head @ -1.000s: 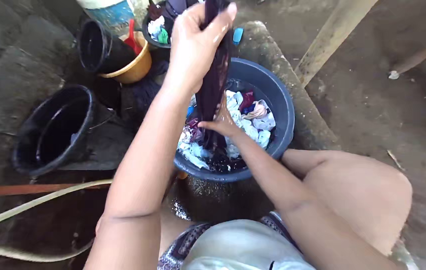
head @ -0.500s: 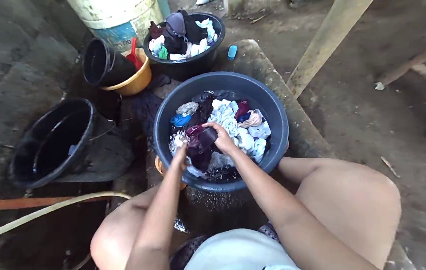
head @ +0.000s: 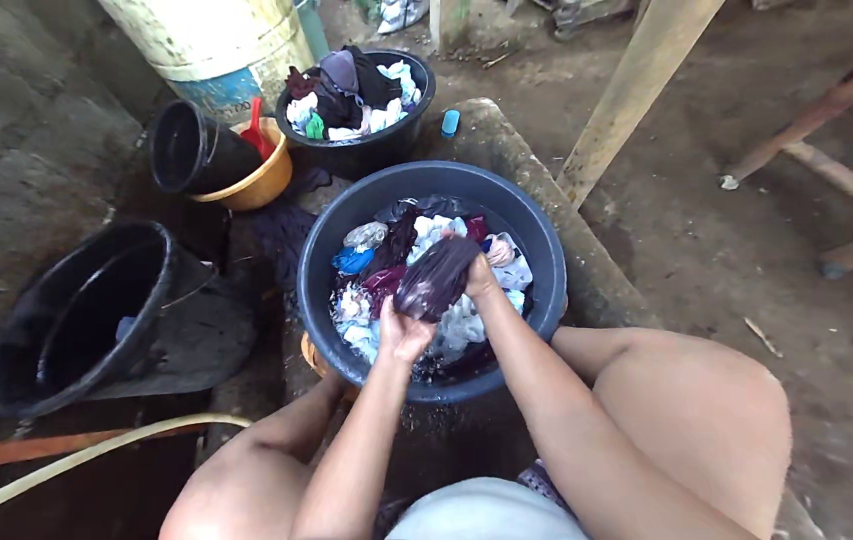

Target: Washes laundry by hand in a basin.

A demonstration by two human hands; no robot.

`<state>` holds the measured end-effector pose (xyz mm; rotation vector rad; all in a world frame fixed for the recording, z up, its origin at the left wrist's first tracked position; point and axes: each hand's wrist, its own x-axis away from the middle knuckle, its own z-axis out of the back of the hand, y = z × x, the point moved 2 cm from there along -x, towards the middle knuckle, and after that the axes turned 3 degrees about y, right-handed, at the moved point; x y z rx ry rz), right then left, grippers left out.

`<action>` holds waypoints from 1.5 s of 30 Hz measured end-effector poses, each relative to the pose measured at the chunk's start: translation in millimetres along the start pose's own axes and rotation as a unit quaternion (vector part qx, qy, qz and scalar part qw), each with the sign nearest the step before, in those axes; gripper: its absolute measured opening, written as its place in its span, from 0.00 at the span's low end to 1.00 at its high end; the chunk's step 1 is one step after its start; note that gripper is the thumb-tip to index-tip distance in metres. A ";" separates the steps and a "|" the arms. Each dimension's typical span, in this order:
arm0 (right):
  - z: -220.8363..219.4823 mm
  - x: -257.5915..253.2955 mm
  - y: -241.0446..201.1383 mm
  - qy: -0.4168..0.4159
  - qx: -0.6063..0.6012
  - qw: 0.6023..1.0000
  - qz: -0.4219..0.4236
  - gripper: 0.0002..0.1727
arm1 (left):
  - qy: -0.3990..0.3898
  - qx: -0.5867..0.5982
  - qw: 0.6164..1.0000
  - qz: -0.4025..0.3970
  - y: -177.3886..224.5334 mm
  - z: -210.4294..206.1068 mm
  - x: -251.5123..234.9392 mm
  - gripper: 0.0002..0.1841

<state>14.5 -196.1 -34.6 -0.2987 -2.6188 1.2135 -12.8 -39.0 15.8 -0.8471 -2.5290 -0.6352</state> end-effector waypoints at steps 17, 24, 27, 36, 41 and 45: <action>-24.6 -4.6 -6.4 -0.064 -0.058 0.990 0.112 0.27 | -0.005 -0.138 0.990 -0.013 9.5 35.1 -24.6 0.42; -34.7 14.7 31.0 -0.045 -0.039 0.998 -0.018 0.20 | 0.043 -0.099 0.970 -0.216 26.8 18.5 -42.2 0.26; -33.5 10.7 38.8 0.063 -0.020 0.987 -0.149 0.21 | 0.093 -0.252 0.922 -0.278 27.4 19.3 -52.4 0.22; -14.7 18.6 45.6 0.084 0.104 0.934 -0.331 0.27 | -0.105 -0.687 0.630 -0.347 14.7 16.5 -50.8 0.08; -1.9 21.9 48.7 0.034 0.154 0.927 -0.341 0.23 | -0.178 -0.717 0.609 -0.289 9.2 22.4 -48.7 0.09; -2.3 8.6 44.3 0.099 0.076 0.951 -0.282 0.20 | -0.133 -0.594 0.776 -0.168 35.6 45.5 -43.3 0.35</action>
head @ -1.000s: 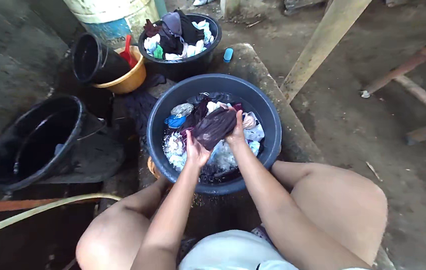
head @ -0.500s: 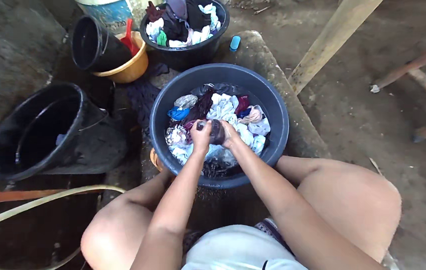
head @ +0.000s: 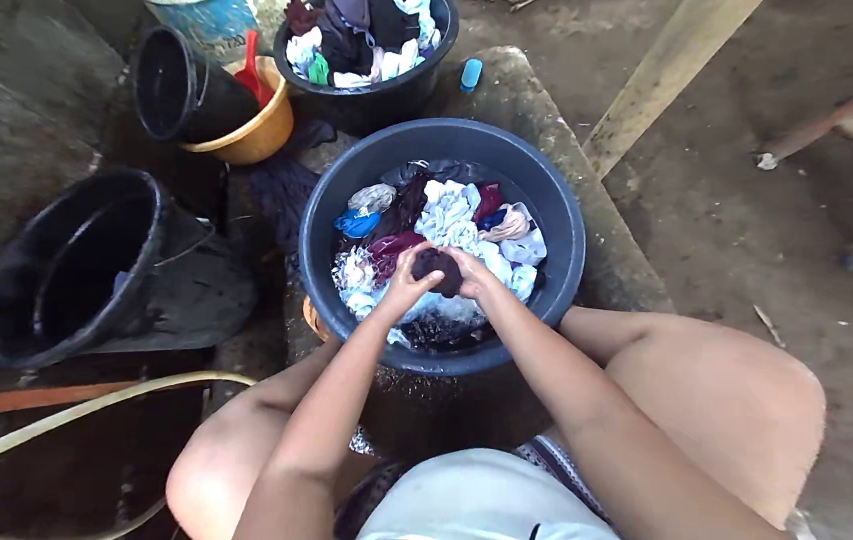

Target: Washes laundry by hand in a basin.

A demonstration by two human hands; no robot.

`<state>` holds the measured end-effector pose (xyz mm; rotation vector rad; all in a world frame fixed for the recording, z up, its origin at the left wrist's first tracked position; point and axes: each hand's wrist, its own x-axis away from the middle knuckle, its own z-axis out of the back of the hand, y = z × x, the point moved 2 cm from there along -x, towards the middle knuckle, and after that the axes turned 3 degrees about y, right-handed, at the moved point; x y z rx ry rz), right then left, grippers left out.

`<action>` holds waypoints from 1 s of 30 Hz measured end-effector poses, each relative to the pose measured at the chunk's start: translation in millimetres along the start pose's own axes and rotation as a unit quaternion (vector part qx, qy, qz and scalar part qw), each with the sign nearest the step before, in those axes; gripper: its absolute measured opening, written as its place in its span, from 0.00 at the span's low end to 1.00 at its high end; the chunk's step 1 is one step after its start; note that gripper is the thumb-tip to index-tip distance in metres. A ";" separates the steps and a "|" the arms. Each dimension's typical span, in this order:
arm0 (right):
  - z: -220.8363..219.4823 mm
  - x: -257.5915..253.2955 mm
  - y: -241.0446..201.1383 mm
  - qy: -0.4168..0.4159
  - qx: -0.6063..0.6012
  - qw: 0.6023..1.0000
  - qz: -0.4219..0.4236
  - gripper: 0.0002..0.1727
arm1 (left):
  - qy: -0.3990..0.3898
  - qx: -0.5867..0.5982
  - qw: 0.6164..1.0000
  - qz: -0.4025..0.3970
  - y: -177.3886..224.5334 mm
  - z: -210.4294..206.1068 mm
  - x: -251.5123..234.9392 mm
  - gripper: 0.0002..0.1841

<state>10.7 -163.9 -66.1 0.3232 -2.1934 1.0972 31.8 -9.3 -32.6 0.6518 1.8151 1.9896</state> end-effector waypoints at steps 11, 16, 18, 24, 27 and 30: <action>-28.9 -9.4 -2.3 -0.143 0.147 0.973 0.103 0.31 | 0.347 0.415 0.840 -0.050 120.0 133.4 49.6 0.06; 16.2 -38.4 47.2 0.102 0.157 0.982 -0.037 0.26 | 0.435 0.314 0.808 -0.242 232.8 268.4 99.3 0.15; 22.2 -42.5 72.7 0.145 0.178 0.971 -0.069 0.27 | 0.471 0.291 0.787 -0.271 249.5 325.8 110.8 0.15; -0.4 -42.8 140.2 0.148 0.179 0.965 -0.121 0.38 | 0.546 -0.227 0.795 0.134 170.7 395.5 130.4 0.53; -17.3 -47.4 133.3 0.168 0.151 0.970 -0.092 0.34 | 0.486 -0.390 0.766 0.158 134.2 355.0 113.5 0.58; -30.6 -37.4 97.7 0.166 0.176 0.969 -0.048 0.28 | 0.469 -0.358 0.807 0.000 109.5 291.1 84.8 0.50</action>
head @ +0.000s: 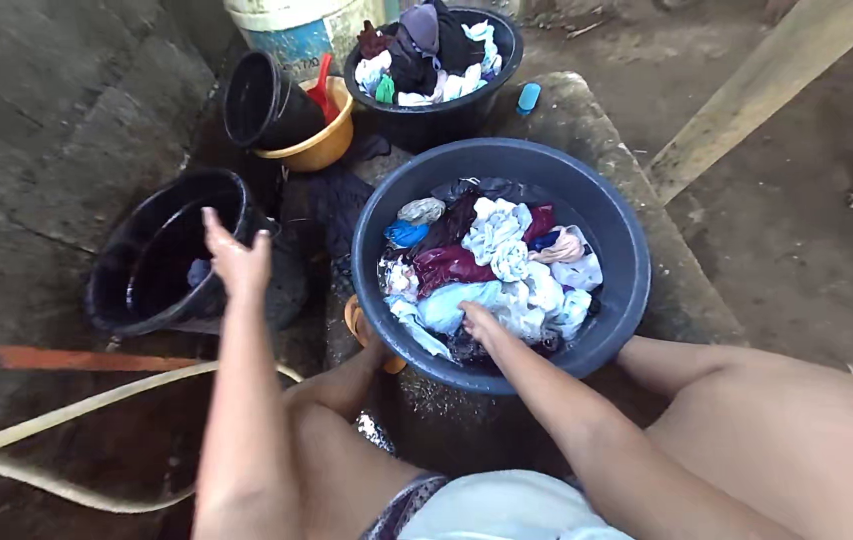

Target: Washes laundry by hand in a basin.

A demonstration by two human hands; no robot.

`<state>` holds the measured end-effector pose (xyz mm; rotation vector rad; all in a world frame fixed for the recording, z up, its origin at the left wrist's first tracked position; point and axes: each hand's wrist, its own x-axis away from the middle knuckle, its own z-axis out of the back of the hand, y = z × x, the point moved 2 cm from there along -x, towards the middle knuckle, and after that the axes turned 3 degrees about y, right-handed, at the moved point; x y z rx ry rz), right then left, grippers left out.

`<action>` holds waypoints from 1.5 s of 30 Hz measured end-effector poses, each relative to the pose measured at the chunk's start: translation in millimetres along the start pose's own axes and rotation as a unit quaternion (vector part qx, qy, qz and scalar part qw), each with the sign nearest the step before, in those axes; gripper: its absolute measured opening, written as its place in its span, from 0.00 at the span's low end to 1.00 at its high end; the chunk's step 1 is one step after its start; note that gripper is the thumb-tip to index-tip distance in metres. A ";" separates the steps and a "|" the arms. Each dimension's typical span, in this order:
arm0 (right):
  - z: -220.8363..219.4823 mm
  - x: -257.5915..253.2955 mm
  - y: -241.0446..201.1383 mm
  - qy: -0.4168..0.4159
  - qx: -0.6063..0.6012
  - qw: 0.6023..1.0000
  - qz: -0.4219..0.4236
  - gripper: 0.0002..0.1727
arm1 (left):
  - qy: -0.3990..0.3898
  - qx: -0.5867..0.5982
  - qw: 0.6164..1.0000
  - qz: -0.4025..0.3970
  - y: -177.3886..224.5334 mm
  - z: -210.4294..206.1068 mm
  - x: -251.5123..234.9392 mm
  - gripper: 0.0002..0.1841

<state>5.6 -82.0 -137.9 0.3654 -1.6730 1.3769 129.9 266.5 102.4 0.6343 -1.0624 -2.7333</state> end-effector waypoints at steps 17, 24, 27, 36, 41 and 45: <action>84.1 235.4 -162.7 -0.131 -0.067 0.862 0.485 0.09 | -0.589 0.127 0.795 0.069 47.9 -221.7 229.1 0.41; 145.9 233.1 -186.1 -0.067 -0.205 0.806 0.552 0.10 | -0.578 0.076 0.810 -0.056 104.4 -169.1 183.5 0.20; 179.6 198.3 -180.3 0.026 -0.246 0.820 0.515 0.07 | -0.526 0.096 0.840 -0.095 109.4 -140.6 163.9 0.19; 173.9 26.8 -129.6 0.137 -0.194 0.923 0.302 0.18 | -0.383 0.023 0.923 0.023 57.8 -204.4 147.6 0.19; 143.0 -52.8 -74.8 0.189 0.099 0.948 0.235 0.28 | -0.351 -0.037 0.927 0.127 -4.4 -265.7 167.2 0.28; 79.3 -34.3 -38.7 0.134 0.362 0.894 0.229 0.35 | -0.426 -0.101 0.891 0.124 -23.8 -292.3 180.6 0.29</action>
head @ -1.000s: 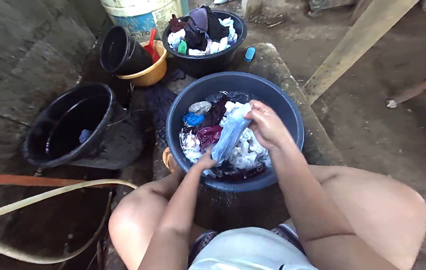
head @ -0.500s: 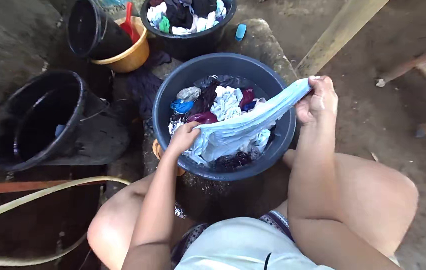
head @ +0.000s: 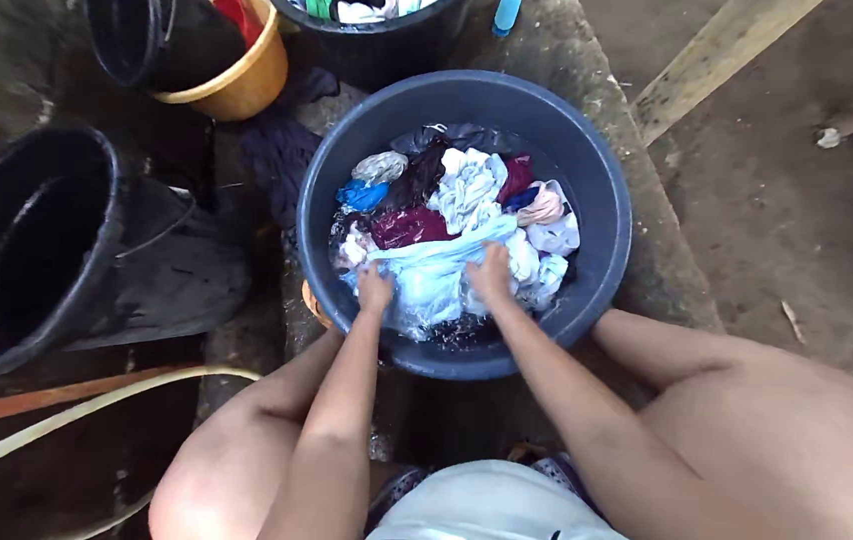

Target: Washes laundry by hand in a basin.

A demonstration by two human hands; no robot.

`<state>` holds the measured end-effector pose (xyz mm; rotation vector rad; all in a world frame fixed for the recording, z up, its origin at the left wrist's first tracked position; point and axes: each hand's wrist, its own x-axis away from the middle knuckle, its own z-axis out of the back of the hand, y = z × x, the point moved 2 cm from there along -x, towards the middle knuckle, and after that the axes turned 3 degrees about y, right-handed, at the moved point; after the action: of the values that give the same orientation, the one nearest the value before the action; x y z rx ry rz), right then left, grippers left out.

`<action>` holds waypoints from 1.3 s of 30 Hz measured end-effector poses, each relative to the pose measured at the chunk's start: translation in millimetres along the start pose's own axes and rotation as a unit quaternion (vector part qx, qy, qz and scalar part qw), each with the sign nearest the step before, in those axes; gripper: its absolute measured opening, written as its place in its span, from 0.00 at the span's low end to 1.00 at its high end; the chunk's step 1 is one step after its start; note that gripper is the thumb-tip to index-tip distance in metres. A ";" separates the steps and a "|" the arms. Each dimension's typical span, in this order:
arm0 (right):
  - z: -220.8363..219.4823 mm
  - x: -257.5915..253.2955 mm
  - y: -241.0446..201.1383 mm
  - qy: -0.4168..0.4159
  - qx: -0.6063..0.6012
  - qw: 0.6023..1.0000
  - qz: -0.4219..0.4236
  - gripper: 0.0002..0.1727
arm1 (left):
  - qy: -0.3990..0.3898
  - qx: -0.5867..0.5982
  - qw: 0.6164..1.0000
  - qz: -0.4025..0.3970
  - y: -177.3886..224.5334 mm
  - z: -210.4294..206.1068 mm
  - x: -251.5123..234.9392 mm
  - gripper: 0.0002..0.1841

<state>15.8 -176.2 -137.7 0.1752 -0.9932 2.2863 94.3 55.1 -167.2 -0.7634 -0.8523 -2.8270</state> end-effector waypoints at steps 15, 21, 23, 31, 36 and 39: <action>-56.9 29.8 0.2 -0.389 0.187 0.896 0.100 0.26 | -0.242 -0.186 0.943 -0.130 -1.2 -25.1 16.1 0.20; 40.9 48.8 -84.3 -0.258 0.039 0.946 0.193 0.21 | -0.127 -0.099 0.978 -0.134 4.3 -17.7 42.1 0.35; 93.7 65.7 -111.3 -0.221 -0.007 0.950 0.222 0.17 | -0.061 -0.003 0.982 -0.177 23.5 7.3 52.5 0.24; 246.0 100.6 -100.3 0.009 -0.050 0.949 0.312 0.10 | 0.010 0.188 0.910 -0.369 94.4 152.0 134.2 0.12; 279.9 111.2 -100.9 0.094 -0.078 0.935 0.333 0.07 | 0.097 0.192 0.857 -0.469 118.9 192.8 184.0 0.12; 271.4 91.9 -104.9 0.091 -0.058 0.945 0.308 0.09 | 0.082 0.194 0.881 -0.425 117.6 189.6 169.7 0.14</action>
<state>-27.5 -265.3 150.9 -0.4529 -1.2010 2.7146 55.9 68.0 110.2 -0.0643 -2.0409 -3.1004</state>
